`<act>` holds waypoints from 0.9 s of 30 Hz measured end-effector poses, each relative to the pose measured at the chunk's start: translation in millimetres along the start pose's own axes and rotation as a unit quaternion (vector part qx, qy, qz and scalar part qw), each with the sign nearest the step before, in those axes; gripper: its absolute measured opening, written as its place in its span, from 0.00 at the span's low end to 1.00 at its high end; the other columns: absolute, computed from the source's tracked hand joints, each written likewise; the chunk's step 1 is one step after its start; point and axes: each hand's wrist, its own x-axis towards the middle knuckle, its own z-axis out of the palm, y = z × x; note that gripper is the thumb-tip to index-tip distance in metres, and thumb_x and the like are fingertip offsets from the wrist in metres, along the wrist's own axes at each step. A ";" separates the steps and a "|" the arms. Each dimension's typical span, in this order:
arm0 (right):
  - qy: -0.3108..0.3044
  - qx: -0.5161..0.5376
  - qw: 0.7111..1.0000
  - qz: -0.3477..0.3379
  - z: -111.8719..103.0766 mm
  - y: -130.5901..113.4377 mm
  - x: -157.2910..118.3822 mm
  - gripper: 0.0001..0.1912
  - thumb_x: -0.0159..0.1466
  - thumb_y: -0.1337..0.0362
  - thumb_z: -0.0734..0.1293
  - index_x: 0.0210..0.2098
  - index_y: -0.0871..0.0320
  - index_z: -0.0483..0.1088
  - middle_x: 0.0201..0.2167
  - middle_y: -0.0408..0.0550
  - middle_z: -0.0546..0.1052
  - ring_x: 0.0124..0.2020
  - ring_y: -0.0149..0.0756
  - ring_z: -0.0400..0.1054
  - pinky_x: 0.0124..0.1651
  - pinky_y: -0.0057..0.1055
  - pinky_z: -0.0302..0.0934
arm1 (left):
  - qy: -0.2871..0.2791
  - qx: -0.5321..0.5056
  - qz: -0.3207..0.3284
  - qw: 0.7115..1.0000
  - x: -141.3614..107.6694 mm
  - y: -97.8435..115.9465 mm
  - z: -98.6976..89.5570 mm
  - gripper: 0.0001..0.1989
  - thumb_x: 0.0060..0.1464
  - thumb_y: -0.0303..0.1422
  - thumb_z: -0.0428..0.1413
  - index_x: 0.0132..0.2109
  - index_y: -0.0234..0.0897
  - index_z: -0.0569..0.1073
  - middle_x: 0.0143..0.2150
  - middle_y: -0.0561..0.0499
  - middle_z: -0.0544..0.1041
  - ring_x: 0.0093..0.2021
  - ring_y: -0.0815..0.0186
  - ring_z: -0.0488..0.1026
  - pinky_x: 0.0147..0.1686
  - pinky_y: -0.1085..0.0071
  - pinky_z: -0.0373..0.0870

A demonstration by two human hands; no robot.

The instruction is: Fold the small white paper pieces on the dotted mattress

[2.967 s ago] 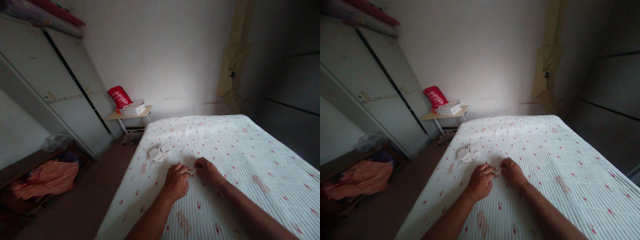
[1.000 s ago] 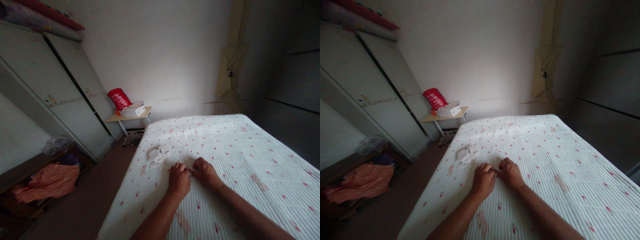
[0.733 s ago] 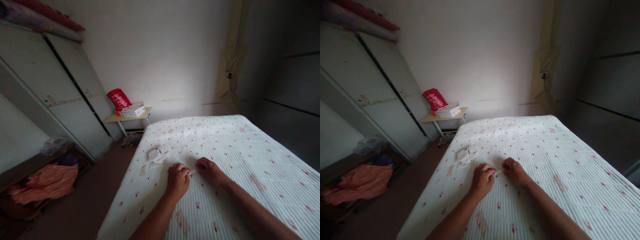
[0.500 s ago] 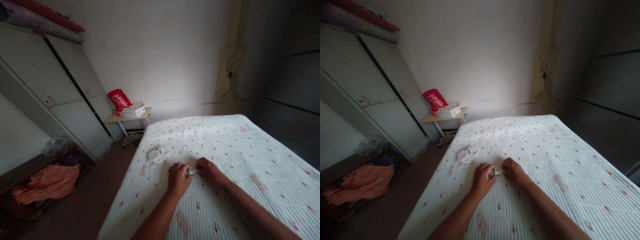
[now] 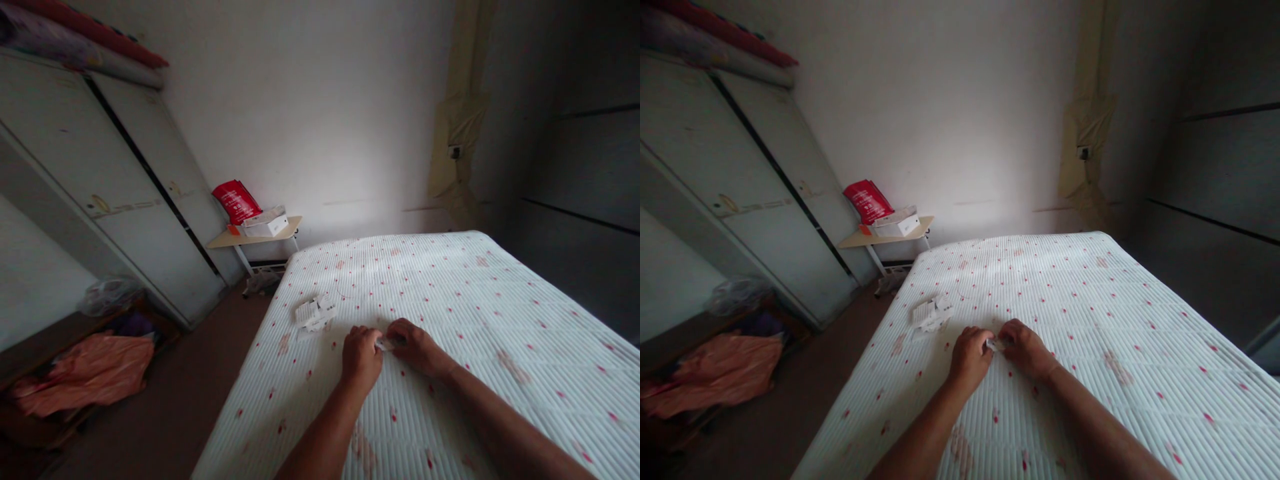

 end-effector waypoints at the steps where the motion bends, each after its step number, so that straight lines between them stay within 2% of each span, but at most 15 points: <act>1: 0.004 0.000 1.000 0.009 0.2 -1.1 0.2 0.08 0.51 0.72 0.62 0.31 0.59 0.69 0.33 0.48 0.71 0.33 0.34 0.65 0.36 0.27 0.58 | 0.012 -0.025 -0.007 1.000 1.4 -1.7 2.7 0.16 0.42 0.19 0.52 0.37 0.38 0.75 0.34 0.48 0.74 0.38 0.61 0.68 0.38 0.67 0.61; 7: 0.036 0.008 0.998 0.056 1.6 -10.0 2.8 0.06 0.54 0.68 0.60 0.30 0.59 0.69 0.29 0.46 0.71 0.30 0.33 0.65 0.33 0.27 0.57 | 0.066 -0.150 -0.052 0.985 10.7 -10.6 11.2 0.14 0.39 0.18 0.50 0.30 0.37 0.75 0.29 0.50 0.75 0.33 0.64 0.69 0.35 0.70 0.62; 11: 0.075 0.061 0.992 0.079 3.3 -12.8 4.3 0.06 0.54 0.67 0.59 0.27 0.59 0.68 0.24 0.43 0.71 0.27 0.32 0.64 0.30 0.26 0.56 | 0.096 -0.229 -0.101 0.963 15.0 -9.4 10.9 0.11 0.38 0.18 0.50 0.27 0.37 0.72 0.24 0.55 0.72 0.28 0.68 0.67 0.30 0.75 0.60; 15: 0.142 0.101 0.984 0.048 6.1 -15.0 5.7 0.07 0.56 0.66 0.60 0.32 0.58 0.68 0.24 0.43 0.72 0.26 0.32 0.65 0.30 0.27 0.59 | 0.122 -0.353 -0.153 0.915 20.5 -3.3 6.6 0.13 0.37 0.20 0.52 0.33 0.36 0.72 0.24 0.56 0.71 0.27 0.70 0.67 0.28 0.77 0.60; 17: 0.182 0.090 0.979 0.014 6.7 -18.4 5.5 0.07 0.56 0.66 0.60 0.34 0.58 0.68 0.24 0.43 0.72 0.25 0.32 0.66 0.31 0.27 0.60 | 0.103 -0.409 -0.146 0.895 22.0 0.8 2.2 0.12 0.38 0.22 0.54 0.34 0.35 0.74 0.26 0.54 0.73 0.28 0.69 0.68 0.30 0.76 0.61; 20: 0.231 0.072 0.970 -0.038 4.6 -28.3 2.4 0.06 0.57 0.66 0.61 0.34 0.57 0.68 0.25 0.44 0.72 0.27 0.33 0.66 0.33 0.29 0.61 | 0.080 -0.459 -0.149 0.872 19.8 6.9 -7.4 0.07 0.41 0.27 0.55 0.31 0.32 0.75 0.24 0.53 0.73 0.26 0.69 0.67 0.27 0.75 0.61; 23: 0.228 0.118 0.965 -0.062 -1.5 -41.2 -3.1 0.06 0.58 0.64 0.63 0.36 0.56 0.68 0.28 0.45 0.72 0.31 0.34 0.67 0.36 0.29 0.62 | 0.069 -0.530 -0.172 0.828 13.7 9.9 -18.3 0.08 0.43 0.31 0.56 0.32 0.31 0.75 0.22 0.52 0.73 0.22 0.71 0.66 0.22 0.76 0.60; 27: 0.209 0.242 0.947 -0.016 -9.3 -50.4 -8.9 0.07 0.60 0.62 0.61 0.36 0.56 0.68 0.34 0.46 0.73 0.37 0.35 0.68 0.40 0.29 0.63 | 0.071 -0.634 -0.178 0.749 6.6 8.1 -26.6 0.09 0.43 0.31 0.58 0.33 0.31 0.74 0.27 0.49 0.75 0.25 0.70 0.69 0.26 0.75 0.64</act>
